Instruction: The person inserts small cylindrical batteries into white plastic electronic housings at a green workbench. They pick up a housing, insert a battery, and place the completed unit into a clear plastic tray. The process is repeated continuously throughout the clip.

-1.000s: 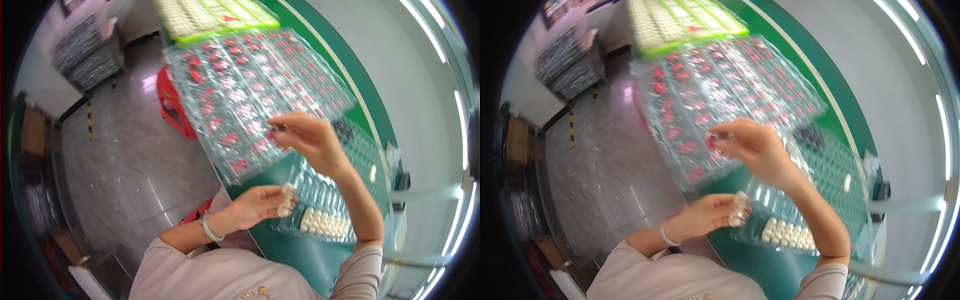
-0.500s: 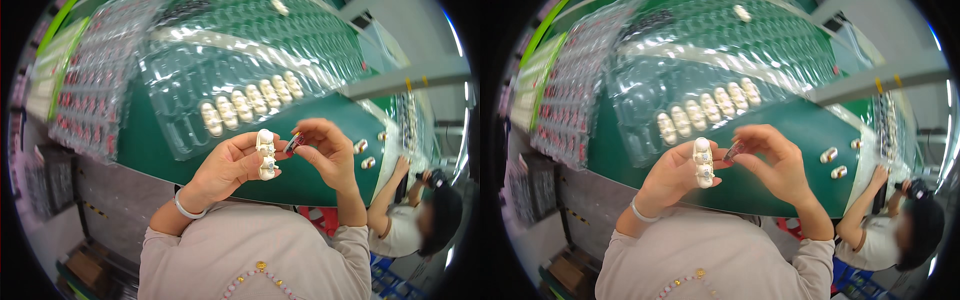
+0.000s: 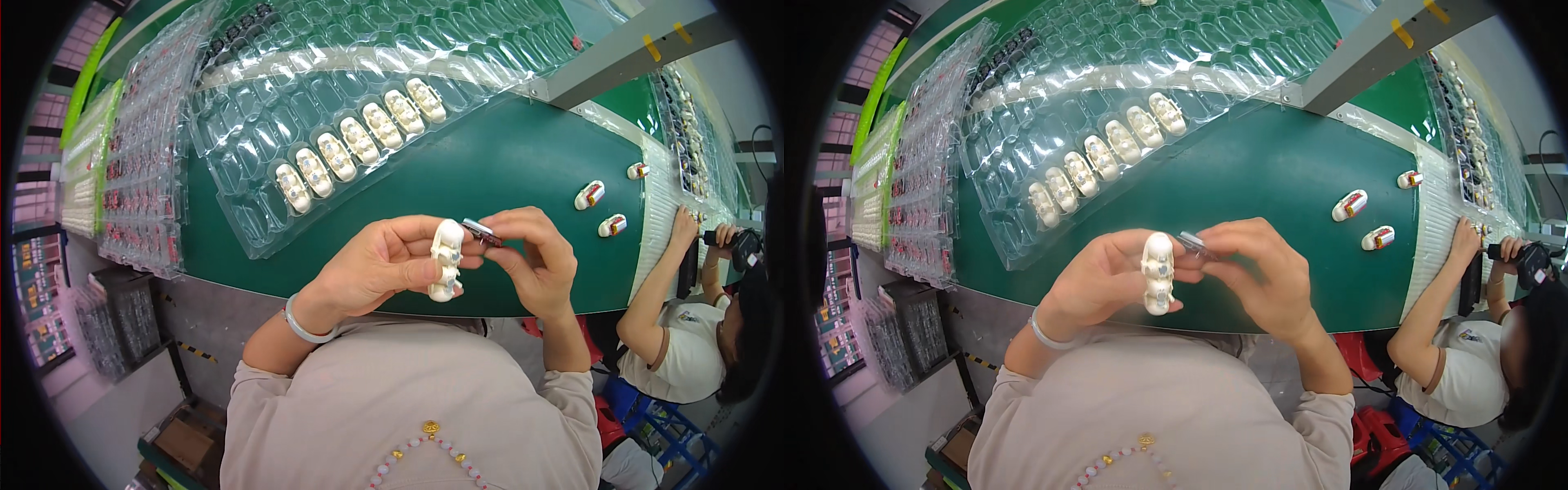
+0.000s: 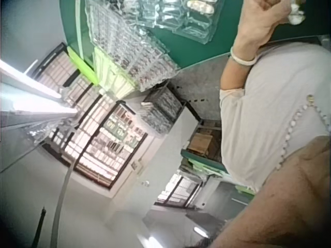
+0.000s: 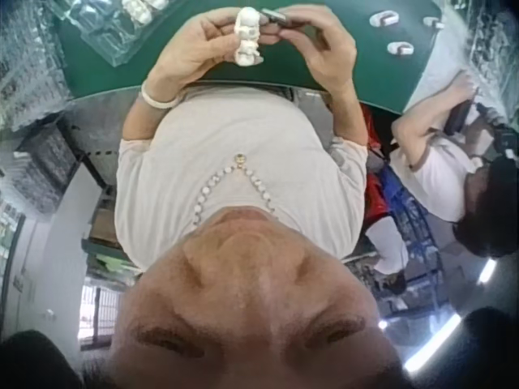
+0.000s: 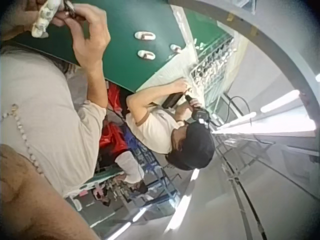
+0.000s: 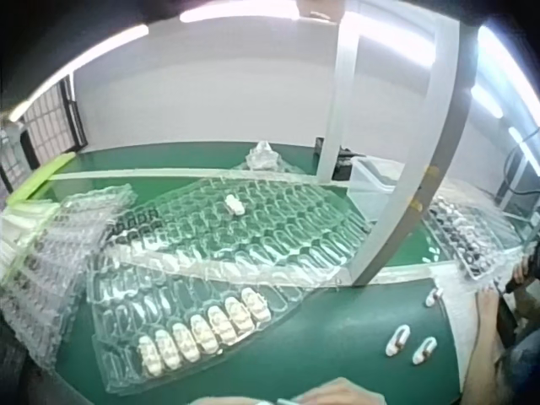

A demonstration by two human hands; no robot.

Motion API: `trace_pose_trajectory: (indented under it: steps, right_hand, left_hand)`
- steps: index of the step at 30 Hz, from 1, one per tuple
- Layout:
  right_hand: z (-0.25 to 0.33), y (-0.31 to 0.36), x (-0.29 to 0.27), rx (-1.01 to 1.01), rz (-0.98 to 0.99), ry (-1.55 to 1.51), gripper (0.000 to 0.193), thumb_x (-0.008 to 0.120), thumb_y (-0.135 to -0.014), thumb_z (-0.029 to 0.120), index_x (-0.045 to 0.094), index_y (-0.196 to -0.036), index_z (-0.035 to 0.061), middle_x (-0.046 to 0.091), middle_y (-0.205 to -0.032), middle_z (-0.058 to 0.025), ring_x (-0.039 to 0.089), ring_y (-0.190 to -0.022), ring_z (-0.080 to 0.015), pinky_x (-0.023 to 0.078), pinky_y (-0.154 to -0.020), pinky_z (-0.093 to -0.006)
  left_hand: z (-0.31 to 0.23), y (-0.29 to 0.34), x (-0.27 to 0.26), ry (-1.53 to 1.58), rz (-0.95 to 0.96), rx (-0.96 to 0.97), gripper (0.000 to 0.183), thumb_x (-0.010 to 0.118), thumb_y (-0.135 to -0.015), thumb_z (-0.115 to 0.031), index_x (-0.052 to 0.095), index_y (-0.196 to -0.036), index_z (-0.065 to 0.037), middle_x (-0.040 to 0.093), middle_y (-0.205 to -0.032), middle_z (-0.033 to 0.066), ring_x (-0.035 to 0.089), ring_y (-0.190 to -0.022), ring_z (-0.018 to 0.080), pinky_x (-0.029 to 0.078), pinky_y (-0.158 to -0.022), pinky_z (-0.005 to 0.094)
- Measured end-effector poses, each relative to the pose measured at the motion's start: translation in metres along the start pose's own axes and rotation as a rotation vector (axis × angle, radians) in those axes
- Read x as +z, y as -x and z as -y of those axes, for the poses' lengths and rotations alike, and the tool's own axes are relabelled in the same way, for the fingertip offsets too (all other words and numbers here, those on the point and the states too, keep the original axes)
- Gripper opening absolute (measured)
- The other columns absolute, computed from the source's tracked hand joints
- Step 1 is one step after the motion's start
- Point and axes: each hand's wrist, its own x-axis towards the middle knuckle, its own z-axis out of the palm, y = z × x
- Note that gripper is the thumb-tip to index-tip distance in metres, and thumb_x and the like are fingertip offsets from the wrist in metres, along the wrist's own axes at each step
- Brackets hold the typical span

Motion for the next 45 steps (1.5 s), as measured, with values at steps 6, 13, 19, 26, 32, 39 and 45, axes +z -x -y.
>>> trace_pose_trajectory:
  steps: [6,13,19,26,32,39,45]
  right_hand:
    - [-0.005,0.000,-0.001,0.118,0.104,-0.342,0.027,0.070,-0.069,-0.005,0.066,-0.094,0.0010,0.063,-0.098,-0.0140,0.061,-0.091,-0.0231,0.052,-0.076,-0.0310]
    - [-0.017,0.013,0.009,0.396,0.100,-0.800,0.030,0.061,-0.075,-0.008,0.062,-0.105,-0.0034,0.054,-0.120,-0.0209,0.056,-0.108,-0.0265,0.047,-0.091,-0.0363]
    - [-0.009,0.014,0.013,0.575,0.009,-0.931,0.037,0.064,-0.075,-0.005,0.056,-0.112,-0.0061,0.054,-0.120,-0.0199,0.055,-0.109,-0.0268,0.045,-0.094,-0.0377]
    - [-0.014,0.018,0.013,0.540,-0.019,-0.952,0.033,0.064,-0.072,-0.006,0.061,-0.105,-0.0050,0.056,-0.116,-0.0199,0.056,-0.107,-0.0253,0.045,-0.093,-0.0378]
    - [0.003,0.014,0.014,0.318,-0.064,-0.737,0.041,0.070,-0.063,-0.013,0.062,-0.103,-0.0052,0.057,-0.114,-0.0197,0.055,-0.107,-0.0267,0.044,-0.092,-0.0382]
    - [0.003,0.016,0.018,0.200,-0.068,-0.505,0.040,0.073,-0.064,-0.008,0.063,-0.102,-0.0040,0.060,-0.111,-0.0195,0.056,-0.105,-0.0278,0.043,-0.090,-0.0382]
    - [0.004,0.017,0.020,0.203,-0.057,-0.474,0.040,0.073,-0.064,-0.006,0.063,-0.103,-0.0031,0.061,-0.111,-0.0192,0.056,-0.104,-0.0279,0.043,-0.089,-0.0378]
  left_hand:
    - [0.001,0.005,-0.009,-0.010,0.065,-0.024,0.041,0.062,-0.082,-0.003,0.050,-0.120,0.005,0.056,-0.116,0.0185,0.057,-0.108,0.0269,0.054,-0.084,0.0378]
    - [0.000,0.003,-0.010,-0.036,0.006,-0.009,0.034,0.062,-0.077,0.003,0.056,-0.111,0.004,0.060,-0.107,0.0189,0.060,-0.100,0.0264,0.056,-0.078,0.0397]
    - [-0.001,0.002,-0.007,-0.001,0.020,-0.032,0.035,0.063,-0.079,-0.003,0.055,-0.113,0.003,0.059,-0.109,0.0186,0.061,-0.099,0.0262,0.056,-0.078,0.0396]
    - [0.004,0.002,-0.007,0.138,-0.025,-0.062,0.036,0.063,-0.082,-0.007,0.052,-0.115,0.001,0.061,-0.102,0.0135,0.062,-0.092,0.0199,0.056,-0.077,0.0377]
    - [0.011,0.000,-0.019,0.210,0.037,-0.057,0.041,0.061,-0.087,-0.015,0.046,-0.122,0.001,0.060,-0.107,0.0101,0.062,-0.094,0.0167,0.055,-0.082,0.0339]
    - [0.013,-0.002,-0.007,0.112,-0.069,-0.028,0.040,0.062,-0.087,-0.023,0.050,-0.118,0.000,0.060,-0.105,0.0071,0.061,-0.091,0.0127,0.054,-0.077,0.0281]
    - [0.011,-0.001,-0.004,0.117,-0.085,-0.026,0.039,0.064,-0.086,-0.016,0.049,-0.117,0.002,0.060,-0.103,0.0085,0.062,-0.090,0.0135,0.055,-0.077,0.0282]
